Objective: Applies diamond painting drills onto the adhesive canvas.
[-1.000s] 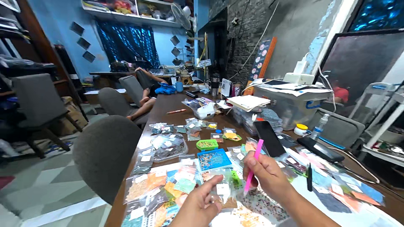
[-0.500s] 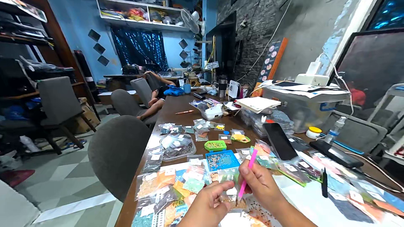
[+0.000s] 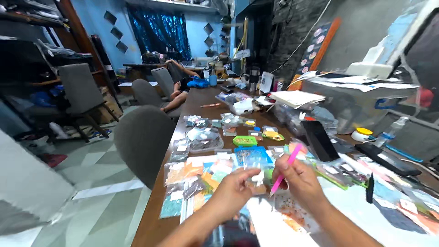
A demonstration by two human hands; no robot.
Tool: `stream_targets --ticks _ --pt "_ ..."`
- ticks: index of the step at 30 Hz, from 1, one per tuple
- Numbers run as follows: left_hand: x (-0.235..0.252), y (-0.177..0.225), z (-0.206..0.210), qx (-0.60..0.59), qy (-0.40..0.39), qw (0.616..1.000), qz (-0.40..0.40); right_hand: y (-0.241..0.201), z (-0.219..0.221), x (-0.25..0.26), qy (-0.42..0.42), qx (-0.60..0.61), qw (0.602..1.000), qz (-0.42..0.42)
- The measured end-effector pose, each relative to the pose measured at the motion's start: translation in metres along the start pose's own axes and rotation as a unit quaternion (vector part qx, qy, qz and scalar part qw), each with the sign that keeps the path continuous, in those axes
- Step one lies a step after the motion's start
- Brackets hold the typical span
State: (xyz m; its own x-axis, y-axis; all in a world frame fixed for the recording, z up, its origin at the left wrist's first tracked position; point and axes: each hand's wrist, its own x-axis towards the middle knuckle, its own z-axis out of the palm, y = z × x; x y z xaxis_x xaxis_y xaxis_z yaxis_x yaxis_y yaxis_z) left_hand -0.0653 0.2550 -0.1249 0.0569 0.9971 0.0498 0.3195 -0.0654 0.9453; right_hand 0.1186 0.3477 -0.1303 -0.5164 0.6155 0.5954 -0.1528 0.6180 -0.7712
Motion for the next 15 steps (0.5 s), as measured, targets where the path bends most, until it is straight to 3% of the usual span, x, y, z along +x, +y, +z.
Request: stream_targets --ticks 3,8,15 --pt "0.007 -0.002 -0.013 -0.005 0.055 0.998 -0.037 -0.013 0.009 0.007 -0.044 0.007 0.999 -0.014" --pt "0.011 -0.006 -0.022 -0.042 0.116 0.992 -0.014 -0.024 0.037 0.003 -0.148 0.032 0.988 -0.013" --pt "0.014 -0.008 -0.035 -0.059 0.158 0.986 -0.003 -0.007 0.059 -0.012 -0.161 0.047 0.986 -0.005"
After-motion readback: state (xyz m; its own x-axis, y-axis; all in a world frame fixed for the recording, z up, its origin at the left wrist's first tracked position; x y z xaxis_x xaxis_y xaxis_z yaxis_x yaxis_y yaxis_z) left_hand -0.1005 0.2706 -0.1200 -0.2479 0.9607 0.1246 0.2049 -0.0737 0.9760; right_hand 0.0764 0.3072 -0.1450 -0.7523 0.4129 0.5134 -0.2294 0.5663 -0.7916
